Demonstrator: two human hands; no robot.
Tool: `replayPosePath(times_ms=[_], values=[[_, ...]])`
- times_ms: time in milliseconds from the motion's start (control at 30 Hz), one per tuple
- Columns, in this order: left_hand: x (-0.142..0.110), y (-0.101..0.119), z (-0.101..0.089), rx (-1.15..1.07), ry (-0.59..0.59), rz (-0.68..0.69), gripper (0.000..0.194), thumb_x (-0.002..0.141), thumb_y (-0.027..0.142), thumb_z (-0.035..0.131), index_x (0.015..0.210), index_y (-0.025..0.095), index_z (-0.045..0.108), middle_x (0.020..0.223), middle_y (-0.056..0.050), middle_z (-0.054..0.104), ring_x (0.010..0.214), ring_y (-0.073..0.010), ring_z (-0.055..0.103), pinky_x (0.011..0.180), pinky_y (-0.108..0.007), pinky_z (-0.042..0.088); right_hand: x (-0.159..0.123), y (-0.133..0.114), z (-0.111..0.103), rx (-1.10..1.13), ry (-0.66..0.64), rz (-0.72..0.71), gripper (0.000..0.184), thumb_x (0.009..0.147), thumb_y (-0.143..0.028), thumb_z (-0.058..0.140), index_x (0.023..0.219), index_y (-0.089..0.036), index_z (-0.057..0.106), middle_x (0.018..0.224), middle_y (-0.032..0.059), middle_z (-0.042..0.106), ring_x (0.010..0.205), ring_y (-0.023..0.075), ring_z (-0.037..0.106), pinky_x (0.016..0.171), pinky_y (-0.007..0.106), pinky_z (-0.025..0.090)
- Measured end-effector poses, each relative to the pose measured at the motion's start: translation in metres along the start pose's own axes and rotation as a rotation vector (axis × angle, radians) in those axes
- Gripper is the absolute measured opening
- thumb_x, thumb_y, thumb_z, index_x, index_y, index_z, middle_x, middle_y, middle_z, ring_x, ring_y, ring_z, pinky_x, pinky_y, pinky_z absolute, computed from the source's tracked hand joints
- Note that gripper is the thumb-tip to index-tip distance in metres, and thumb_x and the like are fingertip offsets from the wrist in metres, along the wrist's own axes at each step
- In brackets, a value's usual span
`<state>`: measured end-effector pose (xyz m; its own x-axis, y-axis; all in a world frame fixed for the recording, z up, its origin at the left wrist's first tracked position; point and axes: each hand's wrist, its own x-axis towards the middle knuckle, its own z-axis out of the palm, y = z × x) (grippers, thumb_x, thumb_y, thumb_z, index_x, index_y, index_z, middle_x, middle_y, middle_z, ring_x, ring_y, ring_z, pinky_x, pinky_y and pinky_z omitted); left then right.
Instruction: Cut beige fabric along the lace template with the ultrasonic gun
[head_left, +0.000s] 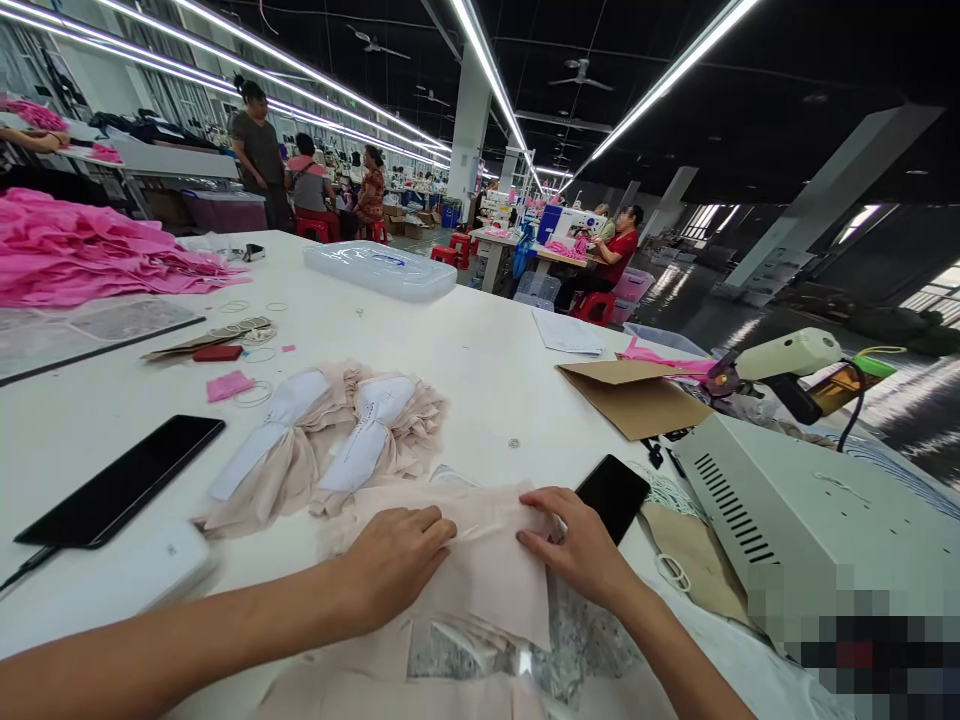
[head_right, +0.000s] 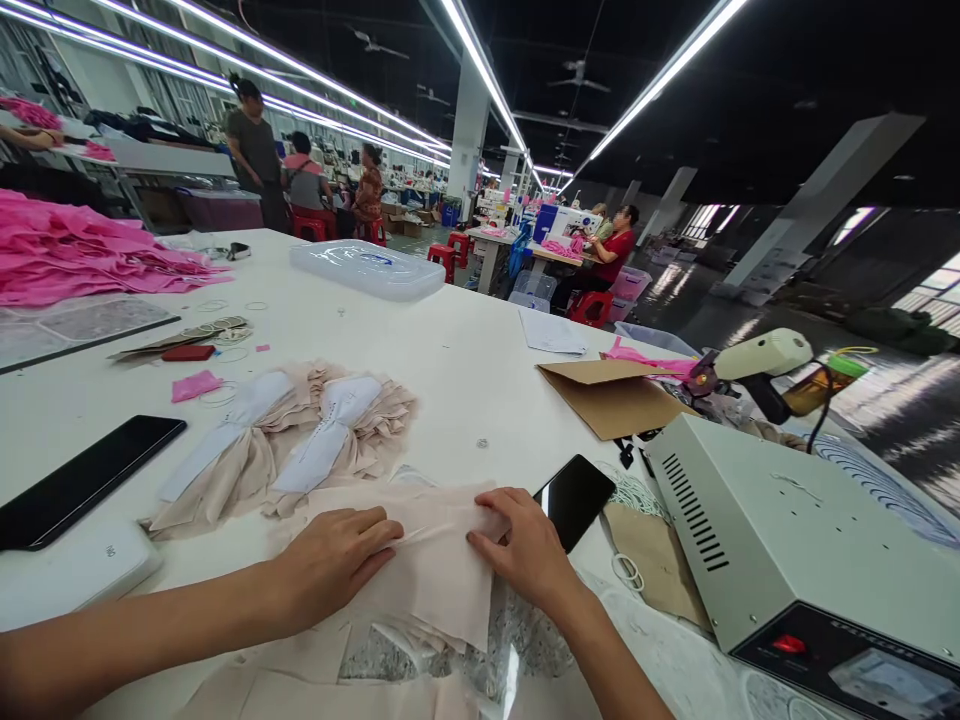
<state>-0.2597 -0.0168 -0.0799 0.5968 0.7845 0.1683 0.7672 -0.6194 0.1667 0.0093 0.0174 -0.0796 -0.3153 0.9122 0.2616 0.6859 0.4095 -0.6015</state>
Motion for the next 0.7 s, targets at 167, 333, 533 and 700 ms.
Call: replayPosePath(times_ms=[167,333,533,700], values=[[0.003,-0.002,-0.007,0.023,-0.009,0.013,0.014,0.09,0.01,0.049,0.082,0.018,0.056,0.083,-0.003,0.063,0.068,-0.017,0.06,0.064,-0.028,0.048,0.002,-0.002,0.0,0.001,0.008,-0.036,0.008,0.082,-0.023,0.059,0.078,-0.024,0.066,0.079,0.004,0.067,0.078,0.0216,0.063,0.068,0.035,0.053],[0.017,-0.002,-0.003,-0.079,0.149,0.119,0.03,0.085,0.015,0.06,0.114,0.017,0.053,0.112,-0.011,0.061,0.096,-0.0255,0.059,0.082,-0.039,0.049,-0.009,-0.01,-0.007,0.012,0.052,-0.111,0.014,0.089,-0.026,0.052,0.079,-0.023,0.061,0.078,0.0043,0.065,0.072,0.0187,0.06,0.064,0.031,0.05],[0.035,-0.007,-0.006,-0.246,0.134,0.271,0.022,0.088,0.01,0.053,0.107,0.017,0.059,0.087,-0.005,0.065,0.085,-0.0208,0.061,0.094,-0.041,0.04,-0.028,-0.04,-0.037,0.012,0.049,-0.186,0.015,0.092,-0.026,0.05,0.081,-0.023,0.061,0.074,0.0028,0.064,0.061,0.0139,0.056,0.05,0.023,0.044],[-0.016,0.009,-0.049,-0.32,0.042,0.369,0.022,0.09,0.007,0.043,0.094,0.018,0.062,0.076,-0.004,0.06,0.073,-0.0166,0.058,0.079,-0.027,0.045,-0.072,-0.066,-0.054,0.062,-0.212,-0.275,0.014,0.091,-0.018,0.052,0.085,-0.023,0.063,0.077,0.004,0.066,0.063,0.0125,0.06,0.055,0.021,0.047]])
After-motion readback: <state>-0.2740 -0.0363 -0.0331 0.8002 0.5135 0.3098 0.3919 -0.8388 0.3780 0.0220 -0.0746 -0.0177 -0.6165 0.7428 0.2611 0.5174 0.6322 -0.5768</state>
